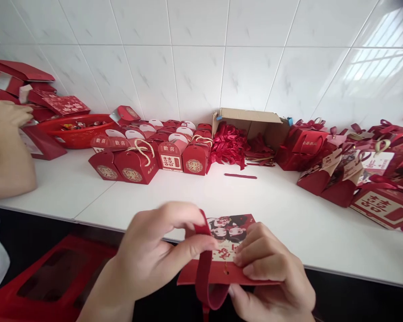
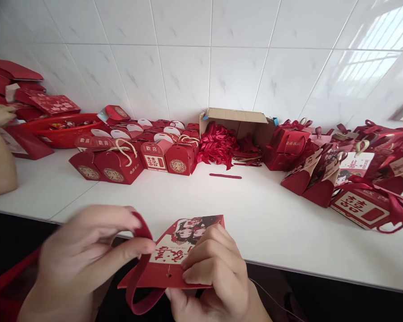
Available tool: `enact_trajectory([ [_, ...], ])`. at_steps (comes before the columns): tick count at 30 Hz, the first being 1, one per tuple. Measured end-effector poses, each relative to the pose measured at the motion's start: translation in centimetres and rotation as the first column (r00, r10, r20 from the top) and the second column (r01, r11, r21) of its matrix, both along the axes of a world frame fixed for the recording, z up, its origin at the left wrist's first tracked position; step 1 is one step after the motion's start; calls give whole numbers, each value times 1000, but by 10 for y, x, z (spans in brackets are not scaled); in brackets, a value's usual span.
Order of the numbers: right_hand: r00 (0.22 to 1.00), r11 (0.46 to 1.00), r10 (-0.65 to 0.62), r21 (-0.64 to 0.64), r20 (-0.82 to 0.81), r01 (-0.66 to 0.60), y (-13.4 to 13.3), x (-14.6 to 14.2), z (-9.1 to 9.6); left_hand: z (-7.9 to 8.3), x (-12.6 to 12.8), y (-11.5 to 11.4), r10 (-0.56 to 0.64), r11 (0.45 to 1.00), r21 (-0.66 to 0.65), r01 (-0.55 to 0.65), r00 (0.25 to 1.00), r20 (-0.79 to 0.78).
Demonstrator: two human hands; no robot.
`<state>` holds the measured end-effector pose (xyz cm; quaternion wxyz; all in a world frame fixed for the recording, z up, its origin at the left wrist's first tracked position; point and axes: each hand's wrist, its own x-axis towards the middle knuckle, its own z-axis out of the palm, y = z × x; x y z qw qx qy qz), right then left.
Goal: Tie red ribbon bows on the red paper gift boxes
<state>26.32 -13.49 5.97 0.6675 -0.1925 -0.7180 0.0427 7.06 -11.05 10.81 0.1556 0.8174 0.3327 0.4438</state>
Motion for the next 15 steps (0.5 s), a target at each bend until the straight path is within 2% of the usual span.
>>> enact_trajectory([
  [3,999,1000,-26,11,32,26,-1,5,1,8,9,-1,-184,978,-107,178,981,-57],
  [5,998,999,-29,15,54,28,-1,8,3,7,9,-4,-238,953,-204,225,970,-41],
  [7,997,1000,-19,14,74,18,-1,9,5,3,9,-7,-275,935,-237,264,961,-14],
  [11,997,1000,-26,9,77,26,0,10,4,-4,12,-11,-210,961,-177,213,977,35],
  [15,997,1000,-23,1,73,23,0,11,2,-5,16,-19,-188,919,-314,239,965,184],
])
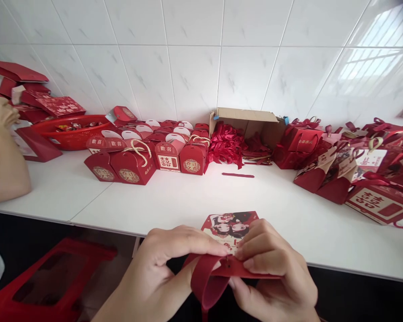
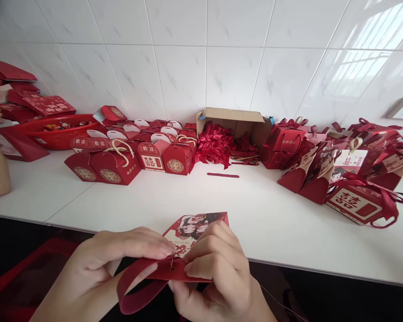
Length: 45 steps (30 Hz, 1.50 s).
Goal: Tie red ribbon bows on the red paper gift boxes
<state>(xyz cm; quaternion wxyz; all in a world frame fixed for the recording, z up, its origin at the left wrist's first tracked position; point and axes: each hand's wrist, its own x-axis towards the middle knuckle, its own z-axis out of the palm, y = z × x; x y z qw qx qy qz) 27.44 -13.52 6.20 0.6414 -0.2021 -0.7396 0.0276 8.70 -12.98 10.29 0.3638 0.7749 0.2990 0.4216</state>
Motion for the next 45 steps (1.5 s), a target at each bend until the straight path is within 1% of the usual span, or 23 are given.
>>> enact_trajectory([
  [2,1000,1000,12,-4,-5,-12,0,0,-1,-1,1,-4,7,999,-50,-7,1000,15],
  [6,1000,1000,23,-21,-6,-23,-2,1,-2,-4,2,-7,27,998,-65,-25,999,38],
  [11,999,998,35,-51,-25,-36,-4,0,-5,-4,3,-8,-8,995,-103,14,998,60],
  [15,999,996,37,-74,-36,-39,-3,1,-7,-3,2,-6,-44,997,-64,47,998,47],
  [19,999,998,23,-58,-46,-25,-3,3,-4,-2,0,-7,-107,994,-2,107,994,-10],
  [23,998,999,23,-38,-57,-26,-4,2,-2,-3,0,-8,-122,992,32,122,992,-27],
  [27,995,998,48,-37,-87,-52,-4,0,-3,-8,-2,-8,-130,991,35,133,989,-77],
  [30,995,999,38,-26,-92,-41,-2,0,-4,-12,-5,-8,-117,991,53,123,988,-104],
  [34,997,999,25,-21,-76,-26,-1,0,-4,-17,-9,-11,-61,993,91,70,994,-92],
  [37,997,1000,20,-12,-69,-21,-2,0,-3,-17,-11,-14,-7,996,87,16,994,-108],
  [39,998,999,30,-16,-59,-31,-3,-1,-2,-16,-11,-15,9,997,75,-1,993,-115],
  [42,997,998,46,-30,-55,-47,-3,-3,0,-14,-8,-13,-16,999,34,19,998,-68],
  [45,997,999,46,-25,-65,-47,-4,-5,1,-15,-1,-12,-59,998,2,59,996,64],
])
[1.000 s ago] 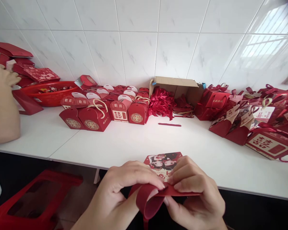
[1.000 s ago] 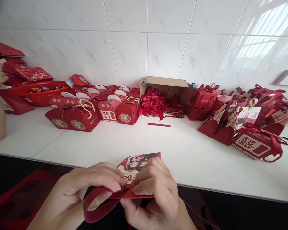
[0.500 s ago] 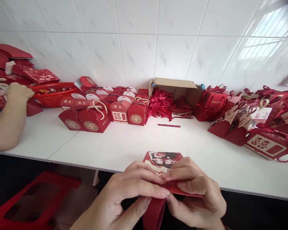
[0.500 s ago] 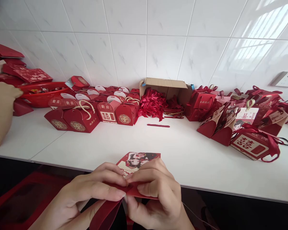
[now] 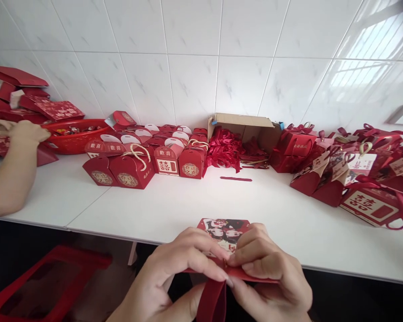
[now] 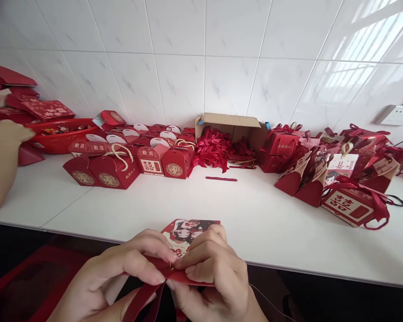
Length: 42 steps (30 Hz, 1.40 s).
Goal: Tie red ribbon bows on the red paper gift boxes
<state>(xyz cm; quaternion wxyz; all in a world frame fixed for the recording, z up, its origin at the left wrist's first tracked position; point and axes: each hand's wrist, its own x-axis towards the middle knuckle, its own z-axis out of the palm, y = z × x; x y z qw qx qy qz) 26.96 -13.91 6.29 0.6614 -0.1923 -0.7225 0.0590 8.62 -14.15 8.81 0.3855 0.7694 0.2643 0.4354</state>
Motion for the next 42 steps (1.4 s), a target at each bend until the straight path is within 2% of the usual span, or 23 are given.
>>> enact_trajectory([
  [5,996,998,4,-64,-87,-10,-2,-1,-3,-2,12,-4,33,995,-94,-11,973,230],
  [9,991,994,-6,-110,-133,-8,-5,0,-7,-1,16,-7,49,986,-166,-8,967,249],
  [15,983,968,9,-244,-182,-54,-10,-2,-13,-3,20,1,24,990,-143,18,959,283],
  [17,980,963,-8,-265,-201,-46,-9,-3,-17,-5,24,2,79,982,-189,-18,945,317],
  [20,980,927,19,-364,-199,-92,-5,0,-24,-8,28,3,246,942,-307,-136,902,355],
  [23,994,832,81,-545,-68,-105,-2,14,-30,-11,28,3,433,860,-445,-249,817,380],
  [25,989,786,100,-619,106,-13,-3,29,-35,-12,27,6,498,819,-496,-288,786,367],
  [27,962,766,76,-633,261,111,-5,44,-41,-14,27,13,498,821,-467,-328,812,305],
  [29,941,745,-32,-619,338,247,-4,58,-48,-19,28,25,464,861,-334,-384,862,204],
  [31,908,688,-189,-610,373,394,2,71,-55,-29,29,41,438,894,-146,-424,895,81],
  [33,851,590,-338,-613,403,525,14,85,-58,-46,30,58,416,908,-16,-418,907,-55],
  [36,716,388,-513,-616,474,686,47,113,-55,-79,31,79,413,910,76,-408,868,-277],
  [38,630,259,-574,-614,523,746,76,136,-51,-97,32,86,420,906,127,-403,829,-368],
  [39,597,210,-588,-610,545,764,91,147,-49,-104,34,87,419,907,144,-396,813,-405],
  [41,485,76,-637,-578,599,813,120,169,-46,-111,35,87,405,913,150,-380,793,-456],
  [42,444,39,-659,-562,607,826,133,178,-46,-111,36,86,395,917,145,-372,786,-476],
])
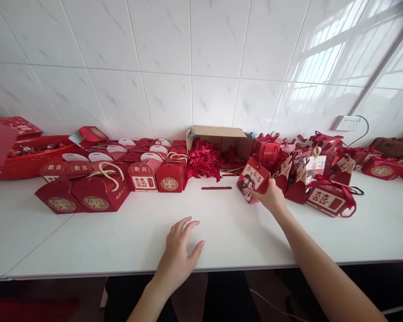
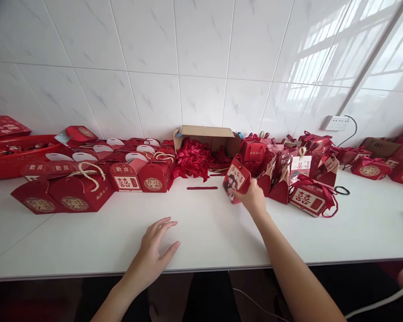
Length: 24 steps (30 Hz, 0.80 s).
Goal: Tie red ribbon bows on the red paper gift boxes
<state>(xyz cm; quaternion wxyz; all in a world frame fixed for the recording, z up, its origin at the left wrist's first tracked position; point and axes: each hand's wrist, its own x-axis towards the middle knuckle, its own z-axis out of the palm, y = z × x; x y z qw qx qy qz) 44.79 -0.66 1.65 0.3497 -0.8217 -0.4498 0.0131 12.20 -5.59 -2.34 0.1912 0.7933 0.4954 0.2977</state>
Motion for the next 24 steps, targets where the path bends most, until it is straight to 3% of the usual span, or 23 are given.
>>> enact_trajectory([
  [3,989,989,-143,39,37,142,25,18,-5,2,0,-3,-3,1000,-31,1,999,-42],
  [7,947,946,-315,105,58,308,36,28,-16,3,-2,-4,-14,1000,-26,12,997,-79],
  [14,899,891,-435,167,51,421,38,49,-29,3,-3,-8,-21,1000,0,21,997,-77],
  [17,887,872,-460,204,33,445,36,51,-30,3,-3,-9,-30,998,53,30,1000,-2],
  [20,904,866,-417,344,97,363,34,42,-29,6,-8,-7,15,979,197,-48,986,168],
  [22,919,872,-331,441,216,211,33,28,-28,10,-16,-6,87,944,286,-166,959,271],
  [24,912,893,-203,449,356,24,31,7,-29,17,-28,-5,180,883,355,-307,920,348],
])
